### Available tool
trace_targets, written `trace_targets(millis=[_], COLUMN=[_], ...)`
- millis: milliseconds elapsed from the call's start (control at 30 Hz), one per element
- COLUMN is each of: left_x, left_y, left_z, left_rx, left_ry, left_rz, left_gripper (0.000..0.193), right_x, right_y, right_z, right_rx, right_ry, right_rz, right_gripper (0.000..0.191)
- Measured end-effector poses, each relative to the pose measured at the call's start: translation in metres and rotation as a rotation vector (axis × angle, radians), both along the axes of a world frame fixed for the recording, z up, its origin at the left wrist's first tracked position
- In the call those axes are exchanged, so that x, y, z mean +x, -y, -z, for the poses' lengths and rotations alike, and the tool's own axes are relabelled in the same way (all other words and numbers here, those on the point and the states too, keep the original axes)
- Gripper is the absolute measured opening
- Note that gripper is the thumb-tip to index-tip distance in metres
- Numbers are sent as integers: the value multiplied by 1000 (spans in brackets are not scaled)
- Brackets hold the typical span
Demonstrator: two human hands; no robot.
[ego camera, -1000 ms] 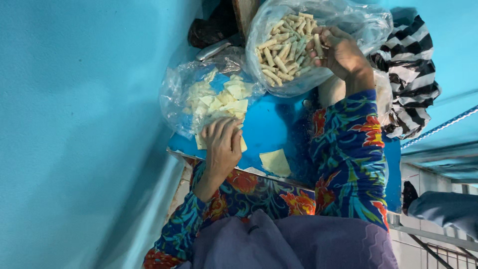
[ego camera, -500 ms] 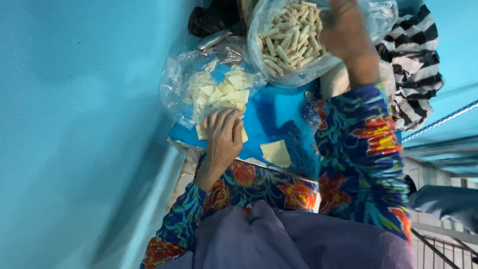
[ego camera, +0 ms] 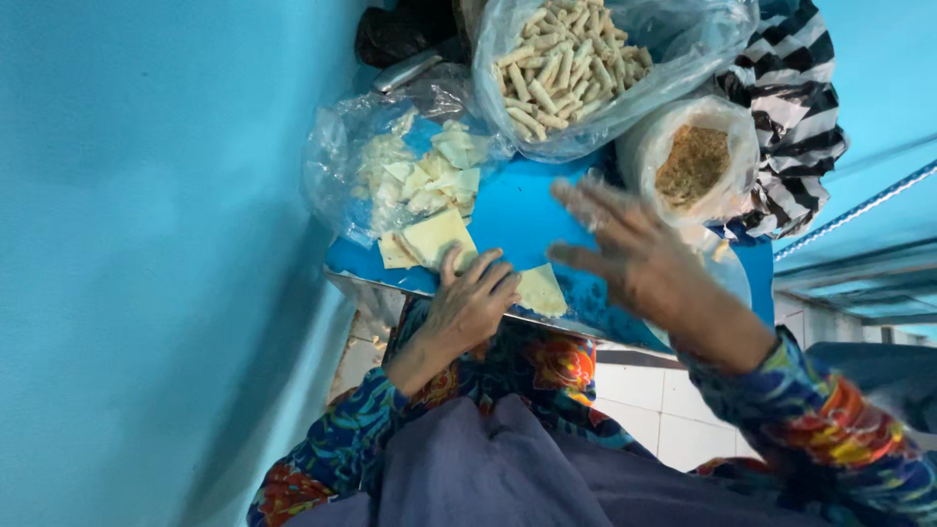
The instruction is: The person sits at a low blue table and folds small triangular dough pieces by hand, pressing and rolling each piece around a bit of filling taken from a bowl, then sets the folded piece aside. They repeat this with piece after piece, occasionally reaching into a bowl of brown powder, with a bag of finished stick-shaped dough items nearby.
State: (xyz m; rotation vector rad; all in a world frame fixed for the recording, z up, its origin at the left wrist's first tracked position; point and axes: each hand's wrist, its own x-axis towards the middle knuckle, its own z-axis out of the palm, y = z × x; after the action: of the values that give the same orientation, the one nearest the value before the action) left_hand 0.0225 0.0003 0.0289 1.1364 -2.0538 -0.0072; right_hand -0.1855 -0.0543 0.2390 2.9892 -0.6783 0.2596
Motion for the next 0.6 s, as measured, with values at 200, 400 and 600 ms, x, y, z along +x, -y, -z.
trace_targets(millis=[200, 400, 600], left_x=[-11, -16, -36], left_y=[-11, -24, -13], left_z=[0, -21, -34], left_rx=[-37, 9, 123], left_ry=[-38, -150, 27], left_rz=[-10, -84, -250], left_gripper=[15, 23, 7], right_x=[-28, -50, -46], right_y=[-42, -47, -44], right_z=[33, 72, 130], right_rx=[635, 1390, 1563], right_ry=[-27, 624, 1116], right_rz=[388, 353, 196], right_gripper=[49, 65, 95])
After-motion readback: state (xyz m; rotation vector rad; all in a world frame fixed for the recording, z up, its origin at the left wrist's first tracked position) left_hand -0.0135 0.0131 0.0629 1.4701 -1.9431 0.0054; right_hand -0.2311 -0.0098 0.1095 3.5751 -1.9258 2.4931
